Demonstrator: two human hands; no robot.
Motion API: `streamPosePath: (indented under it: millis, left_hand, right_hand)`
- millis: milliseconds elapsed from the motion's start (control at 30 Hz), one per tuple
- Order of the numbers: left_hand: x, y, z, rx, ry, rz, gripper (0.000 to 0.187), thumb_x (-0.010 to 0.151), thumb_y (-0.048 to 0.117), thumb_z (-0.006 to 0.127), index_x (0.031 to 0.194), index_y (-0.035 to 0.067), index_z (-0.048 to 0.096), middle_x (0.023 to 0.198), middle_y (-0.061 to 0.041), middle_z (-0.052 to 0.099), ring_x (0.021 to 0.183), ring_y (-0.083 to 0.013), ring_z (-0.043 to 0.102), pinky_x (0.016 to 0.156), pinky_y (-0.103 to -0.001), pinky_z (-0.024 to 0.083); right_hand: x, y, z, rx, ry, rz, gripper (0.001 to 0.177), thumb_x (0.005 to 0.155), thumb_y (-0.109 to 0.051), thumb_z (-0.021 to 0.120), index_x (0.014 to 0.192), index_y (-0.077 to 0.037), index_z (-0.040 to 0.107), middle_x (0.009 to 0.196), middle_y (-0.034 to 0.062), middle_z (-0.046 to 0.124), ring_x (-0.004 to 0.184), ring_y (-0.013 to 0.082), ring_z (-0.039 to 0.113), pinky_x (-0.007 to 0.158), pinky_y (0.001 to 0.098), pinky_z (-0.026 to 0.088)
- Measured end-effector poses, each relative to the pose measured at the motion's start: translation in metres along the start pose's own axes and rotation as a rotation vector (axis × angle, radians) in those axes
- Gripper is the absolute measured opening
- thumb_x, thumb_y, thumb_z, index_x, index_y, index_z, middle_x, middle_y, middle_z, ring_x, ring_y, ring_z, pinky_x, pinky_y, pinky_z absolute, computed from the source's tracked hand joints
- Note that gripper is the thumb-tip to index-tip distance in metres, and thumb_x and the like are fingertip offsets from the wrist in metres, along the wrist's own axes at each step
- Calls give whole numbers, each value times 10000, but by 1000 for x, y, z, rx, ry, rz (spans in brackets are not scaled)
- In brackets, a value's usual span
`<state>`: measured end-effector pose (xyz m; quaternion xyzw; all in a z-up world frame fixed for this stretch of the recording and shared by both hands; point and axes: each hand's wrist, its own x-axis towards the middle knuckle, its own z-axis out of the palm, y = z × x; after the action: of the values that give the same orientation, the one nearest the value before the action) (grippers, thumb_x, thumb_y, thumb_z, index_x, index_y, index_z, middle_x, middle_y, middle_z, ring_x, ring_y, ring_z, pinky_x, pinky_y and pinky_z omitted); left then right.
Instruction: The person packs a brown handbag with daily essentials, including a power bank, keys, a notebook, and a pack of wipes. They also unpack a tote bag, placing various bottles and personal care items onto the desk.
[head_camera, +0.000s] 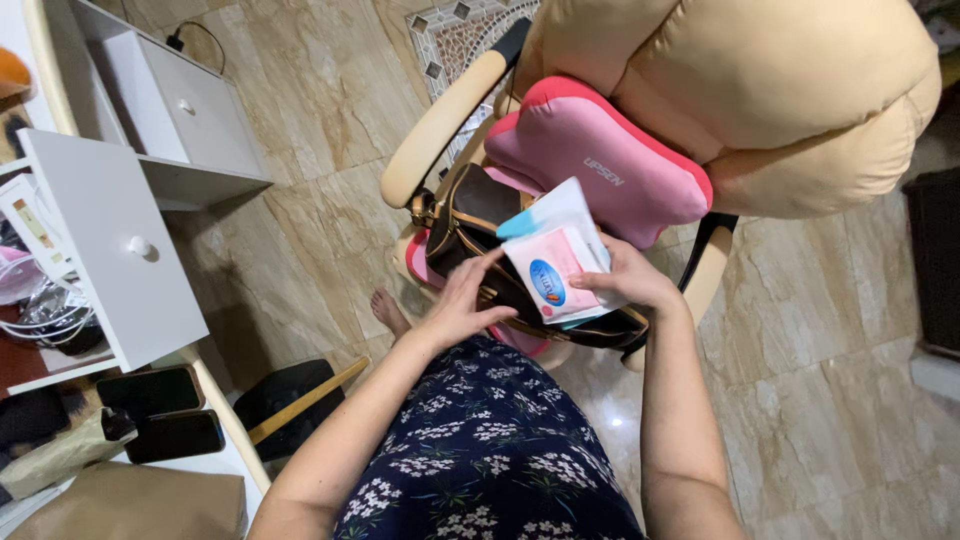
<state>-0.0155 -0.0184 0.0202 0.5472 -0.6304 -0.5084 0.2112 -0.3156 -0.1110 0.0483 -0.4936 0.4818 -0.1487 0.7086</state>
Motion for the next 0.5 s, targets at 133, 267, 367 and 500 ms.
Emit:
streamPosePath:
  millis: [133, 267, 367, 500]
  left_hand:
    - [6, 1, 19, -573, 85, -12, 1210, 744, 324, 870, 1580, 86, 29, 1480, -181, 356, 1362, -293, 420, 1095, -427, 406]
    - [4, -26, 1, -617, 366, 102, 980, 891, 331, 812, 1575, 13, 186, 1473, -157, 452, 1357, -230, 474, 1138, -360, 427]
    - [-23, -51, -39, -689, 492, 21, 821, 901, 334, 811, 1496, 8, 350, 1355, -123, 560, 1231, -188, 557, 1055, -341, 492]
    - [-93, -74, -95, -1042, 624, -61, 702, 846, 300, 840, 1389, 34, 483, 1217, -71, 643, 1080, -150, 617, 920, -320, 547]
  right_hand:
    - [13, 6, 27, 53, -79, -88, 814, 763, -212, 852, 1449, 13, 478, 1354, 63, 608, 1230, 164, 563, 1067, 337, 461]
    - [45, -13, 106, -52, -193, -251, 817, 865, -268, 781, 1516, -18, 357, 1447, 86, 521, 1312, 179, 499, 1111, 343, 419]
    - [61, -46, 160, -176, -253, -301, 709, 927, -292, 729, 1494, -8, 413, 1420, 117, 556, 1298, 213, 535, 1123, 354, 431]
    - [74, -98, 230, -488, -337, -529, 664, 959, -228, 736, 1512, -2, 447, 1371, 172, 510, 1323, 286, 508, 1160, 390, 382]
